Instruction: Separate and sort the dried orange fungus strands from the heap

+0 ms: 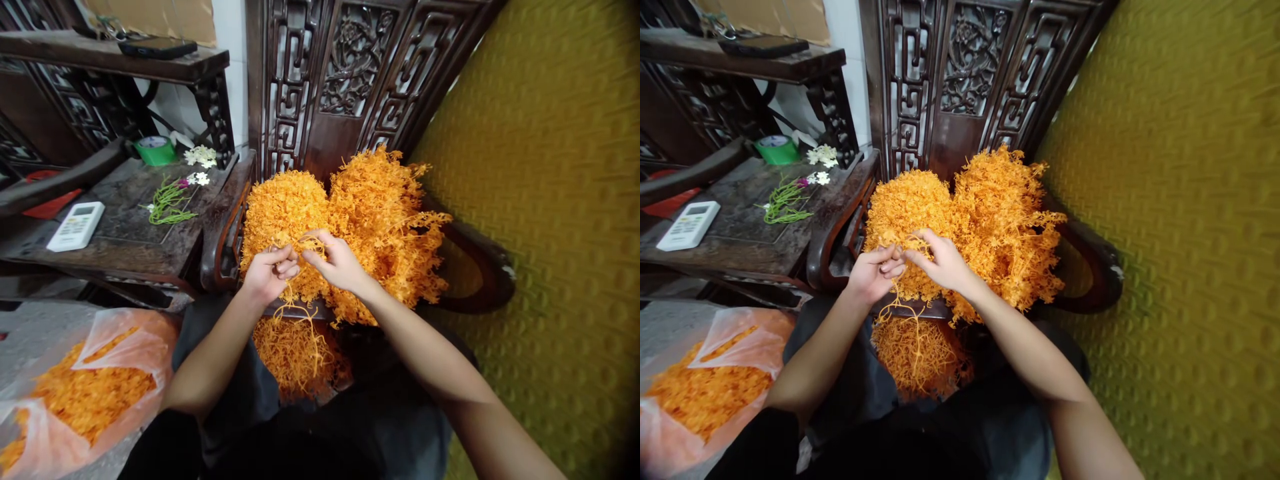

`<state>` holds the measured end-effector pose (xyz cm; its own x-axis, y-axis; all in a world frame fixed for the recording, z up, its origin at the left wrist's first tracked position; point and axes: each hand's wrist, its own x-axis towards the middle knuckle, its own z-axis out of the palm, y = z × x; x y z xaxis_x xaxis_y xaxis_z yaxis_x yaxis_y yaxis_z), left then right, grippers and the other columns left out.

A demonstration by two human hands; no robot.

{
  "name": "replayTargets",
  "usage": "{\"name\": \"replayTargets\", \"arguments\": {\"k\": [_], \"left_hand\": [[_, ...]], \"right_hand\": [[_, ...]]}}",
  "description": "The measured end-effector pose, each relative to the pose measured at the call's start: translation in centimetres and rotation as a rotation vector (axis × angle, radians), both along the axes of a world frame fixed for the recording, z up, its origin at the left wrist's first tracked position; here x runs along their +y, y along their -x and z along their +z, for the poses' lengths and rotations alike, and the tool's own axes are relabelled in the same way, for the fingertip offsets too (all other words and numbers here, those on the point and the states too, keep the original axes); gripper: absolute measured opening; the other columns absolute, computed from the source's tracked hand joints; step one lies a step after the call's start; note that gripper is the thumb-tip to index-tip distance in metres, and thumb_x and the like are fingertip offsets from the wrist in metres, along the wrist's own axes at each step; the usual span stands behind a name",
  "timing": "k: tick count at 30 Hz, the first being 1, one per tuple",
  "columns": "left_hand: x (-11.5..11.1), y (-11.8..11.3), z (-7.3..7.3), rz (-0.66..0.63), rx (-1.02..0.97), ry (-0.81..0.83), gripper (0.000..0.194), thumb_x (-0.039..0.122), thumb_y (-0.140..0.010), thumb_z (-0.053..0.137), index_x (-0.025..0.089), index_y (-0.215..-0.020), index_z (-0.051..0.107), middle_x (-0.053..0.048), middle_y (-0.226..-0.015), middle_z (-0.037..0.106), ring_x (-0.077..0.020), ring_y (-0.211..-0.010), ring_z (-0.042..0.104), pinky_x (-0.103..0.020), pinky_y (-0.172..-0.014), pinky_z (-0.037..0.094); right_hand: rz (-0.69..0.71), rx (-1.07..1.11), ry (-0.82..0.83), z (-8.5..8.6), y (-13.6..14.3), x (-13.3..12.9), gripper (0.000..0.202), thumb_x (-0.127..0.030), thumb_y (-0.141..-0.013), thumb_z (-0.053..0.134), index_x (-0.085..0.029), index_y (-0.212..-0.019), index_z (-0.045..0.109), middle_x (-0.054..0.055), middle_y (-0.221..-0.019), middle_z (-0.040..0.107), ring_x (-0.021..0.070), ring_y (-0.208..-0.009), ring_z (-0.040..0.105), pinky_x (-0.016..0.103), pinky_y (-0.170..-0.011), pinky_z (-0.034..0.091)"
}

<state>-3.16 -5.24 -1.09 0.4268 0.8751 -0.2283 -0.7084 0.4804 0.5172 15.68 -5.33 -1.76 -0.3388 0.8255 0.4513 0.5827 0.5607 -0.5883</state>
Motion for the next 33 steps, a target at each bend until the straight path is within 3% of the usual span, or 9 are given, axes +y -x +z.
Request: {"name": "replayTargets", "arguments": {"k": [4, 9, 12, 15, 19, 21, 25, 28, 33], "left_hand": [[-0.9, -0.3, 0.3, 0.057, 0.009, 0.011, 0.032, 0.0, -0.078, 0.066, 0.013, -0.054, 0.049, -0.005, -0.057, 0.06, -0.0007, -0.042, 0.033, -0.015, -0.043, 0.023], [-2.1, 0.2, 0.9, 0.089, 0.077, -0.095, 0.028, 0.002, -0.071, 0.069, 0.014, -0.056, 0.049, -0.006, -0.056, 0.064, -0.0013, -0.04, 0.032, -0.018, -0.043, 0.021], [-1.8, 0.8, 1.0, 0.131, 0.078, -0.166, 0.026, 0.006, -0.071, 0.071, 0.014, -0.059, 0.05, -0.006, -0.058, 0.066, -0.001, -0.04, 0.031, -0.02, -0.045, 0.021], [-0.7, 0.9, 0.2, 0.105, 0.062, -0.123, 0.037, 0.005, -0.071, 0.071, 0.017, -0.058, 0.038, -0.007, -0.061, 0.068, -0.0015, -0.04, 0.033, -0.021, -0.045, 0.019], [0.8, 0.4, -1.5, 0.02, 0.092, -0.163, 0.04, 0.005, -0.071, 0.074, 0.019, -0.063, 0.037, -0.005, -0.058, 0.065, -0.0026, -0.041, 0.036, -0.021, -0.046, 0.017], [1.4, 0.5, -2.4, -0.048, 0.144, -0.188, 0.04, 0.006, -0.071, 0.077, 0.019, -0.066, 0.039, -0.006, -0.061, 0.067, -0.0023, -0.042, 0.035, -0.021, -0.046, 0.017], [2.3, 0.9, -3.5, -0.119, 0.267, -0.247, 0.038, 0.012, -0.072, 0.081, 0.018, -0.073, 0.043, -0.008, -0.068, 0.07, -0.0013, -0.043, 0.036, -0.021, -0.047, 0.017], [2.7, 1.2, -3.9, -0.138, 0.388, -0.296, 0.033, 0.015, -0.07, 0.082, 0.015, -0.078, 0.051, -0.007, -0.069, 0.069, -0.0017, -0.045, 0.038, -0.021, -0.047, 0.017], [3.1, 1.7, -3.6, -0.185, 0.49, -0.348, 0.031, 0.018, -0.07, 0.083, 0.015, -0.08, 0.053, -0.006, -0.069, 0.068, -0.0027, -0.047, 0.041, -0.023, -0.048, 0.018]], "right_hand": [[-0.218, -0.477, -0.067, -0.8, -0.6, 1.1, 0.028, -0.037, -0.101, 0.045, -0.016, -0.098, 0.064, 0.013, -0.086, 0.071, 0.0235, -0.078, 0.064, 0.035, -0.076, 0.048], [-0.508, -0.812, 0.068, -1.3, -4.9, 3.6, 0.03, -0.019, -0.097, 0.041, -0.005, -0.109, 0.064, 0.025, -0.092, 0.072, 0.0309, -0.084, 0.067, 0.037, -0.074, 0.046], [-0.596, -0.622, 0.228, -1.5, -7.6, 4.2, 0.035, -0.017, -0.094, 0.044, -0.002, -0.119, 0.062, 0.026, -0.093, 0.072, 0.0321, -0.085, 0.069, 0.04, -0.077, 0.049], [-0.468, -0.3, 0.294, -1.7, -7.9, 4.1, 0.046, -0.015, -0.09, 0.047, -0.009, -0.134, 0.058, 0.016, -0.103, 0.074, 0.0239, -0.084, 0.067, 0.036, -0.079, 0.052], [-0.284, 0.812, 0.663, -1.6, -5.6, 5.0, 0.039, -0.01, -0.074, 0.056, -0.02, -0.11, 0.064, 0.0, -0.085, 0.066, 0.0099, -0.055, 0.047, 0.022, -0.046, 0.036], [-0.27, 1.088, 0.801, -1.2, -4.7, 6.2, 0.026, -0.008, -0.067, 0.06, -0.02, -0.089, 0.057, -0.001, -0.077, 0.061, 0.0072, -0.053, 0.044, 0.018, -0.042, 0.031], [-0.247, 1.203, 0.935, -0.5, -3.6, 8.4, 0.028, -0.007, -0.067, 0.066, -0.019, -0.085, 0.049, 0.004, -0.082, 0.064, 0.0106, -0.068, 0.061, 0.018, -0.053, 0.051], [-0.231, 1.314, 1.032, -0.4, -2.5, 9.2, 0.027, -0.028, -0.081, 0.072, -0.022, -0.091, 0.048, 0.006, -0.087, 0.065, 0.0158, -0.077, 0.067, 0.025, -0.058, 0.058], [-0.229, 1.328, 1.012, -0.7, -0.3, 9.0, 0.05, -0.056, -0.086, 0.073, -0.024, -0.079, 0.036, -0.006, -0.061, 0.047, 0.0068, -0.048, 0.041, 0.015, -0.04, 0.034]]}}
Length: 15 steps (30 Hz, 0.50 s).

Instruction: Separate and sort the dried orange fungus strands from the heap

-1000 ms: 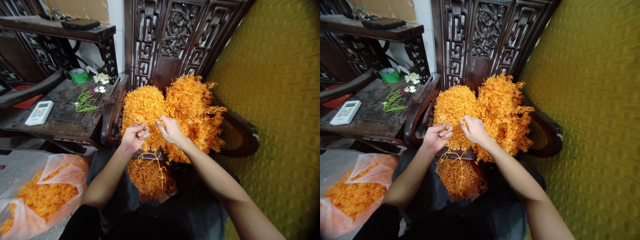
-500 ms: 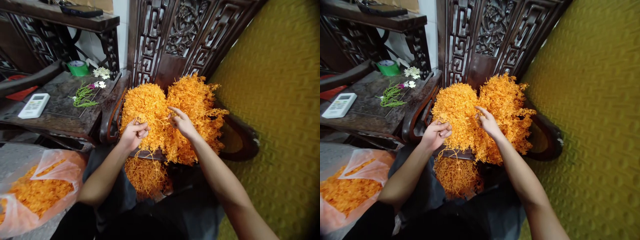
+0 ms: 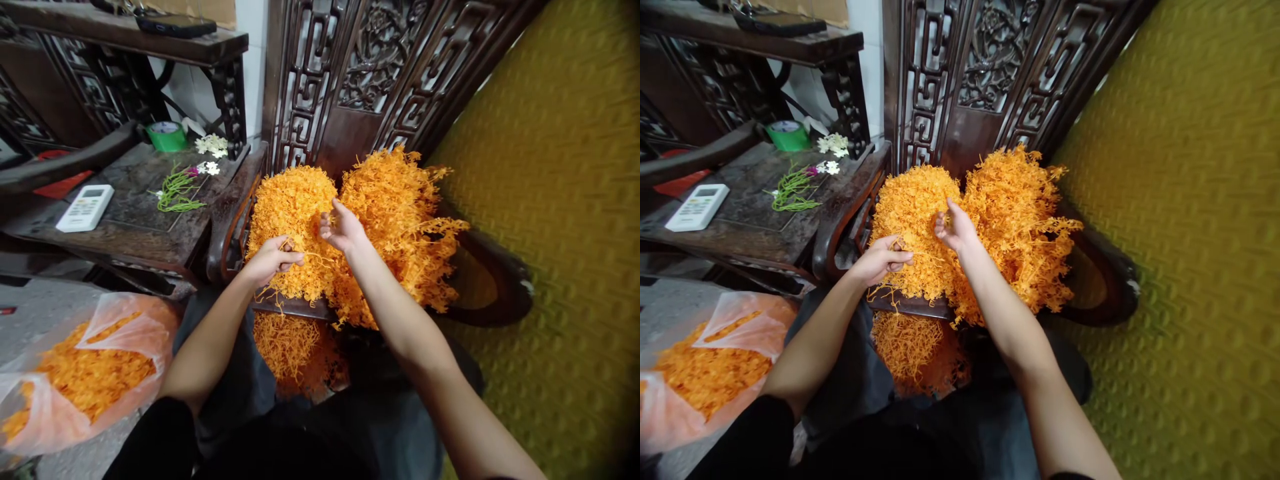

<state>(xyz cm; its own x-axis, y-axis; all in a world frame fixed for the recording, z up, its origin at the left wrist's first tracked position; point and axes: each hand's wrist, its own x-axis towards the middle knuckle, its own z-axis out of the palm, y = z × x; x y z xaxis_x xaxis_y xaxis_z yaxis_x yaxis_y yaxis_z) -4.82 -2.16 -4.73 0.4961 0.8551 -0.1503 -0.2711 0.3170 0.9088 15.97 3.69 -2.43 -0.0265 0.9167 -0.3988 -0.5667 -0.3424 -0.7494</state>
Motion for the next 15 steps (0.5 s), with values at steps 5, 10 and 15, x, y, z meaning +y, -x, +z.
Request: {"name": "replayTargets", "arguments": {"k": [5, 10, 15], "left_hand": [[0.0, 0.2, 0.4, -0.032, 0.036, 0.001, 0.033, 0.016, -0.066, 0.084, 0.015, -0.083, 0.055, 0.0, -0.066, 0.063, -0.0034, -0.047, 0.043, -0.023, -0.048, 0.017], [0.2, 0.2, 0.3, 0.03, -0.081, 0.049, 0.033, 0.014, -0.069, 0.081, 0.016, -0.073, 0.049, -0.002, -0.063, 0.062, -0.0014, -0.043, 0.039, -0.023, -0.047, 0.015], [0.6, 0.0, 0.3, 0.092, -0.164, 0.063, 0.035, 0.012, -0.07, 0.081, 0.016, -0.071, 0.046, 0.0, -0.059, 0.059, -0.001, -0.043, 0.038, -0.022, -0.047, 0.013]], "right_hand": [[0.466, -0.618, -0.409, 0.6, 0.9, -2.8, 0.051, -0.067, -0.077, 0.079, -0.02, -0.077, 0.058, -0.009, -0.053, 0.037, 0.0062, -0.046, 0.027, 0.021, -0.043, 0.021], [0.143, -1.011, -0.65, 0.2, 1.6, -3.8, 0.048, -0.064, -0.08, 0.076, -0.019, -0.072, 0.06, 0.0, -0.069, 0.058, 0.0126, -0.066, 0.049, 0.027, -0.062, 0.04], [0.009, -0.921, -0.583, -2.0, 3.2, -2.9, 0.054, -0.074, -0.084, 0.065, -0.024, -0.078, 0.047, -0.004, -0.062, 0.048, 0.0121, -0.058, 0.043, 0.025, -0.053, 0.036]]}}
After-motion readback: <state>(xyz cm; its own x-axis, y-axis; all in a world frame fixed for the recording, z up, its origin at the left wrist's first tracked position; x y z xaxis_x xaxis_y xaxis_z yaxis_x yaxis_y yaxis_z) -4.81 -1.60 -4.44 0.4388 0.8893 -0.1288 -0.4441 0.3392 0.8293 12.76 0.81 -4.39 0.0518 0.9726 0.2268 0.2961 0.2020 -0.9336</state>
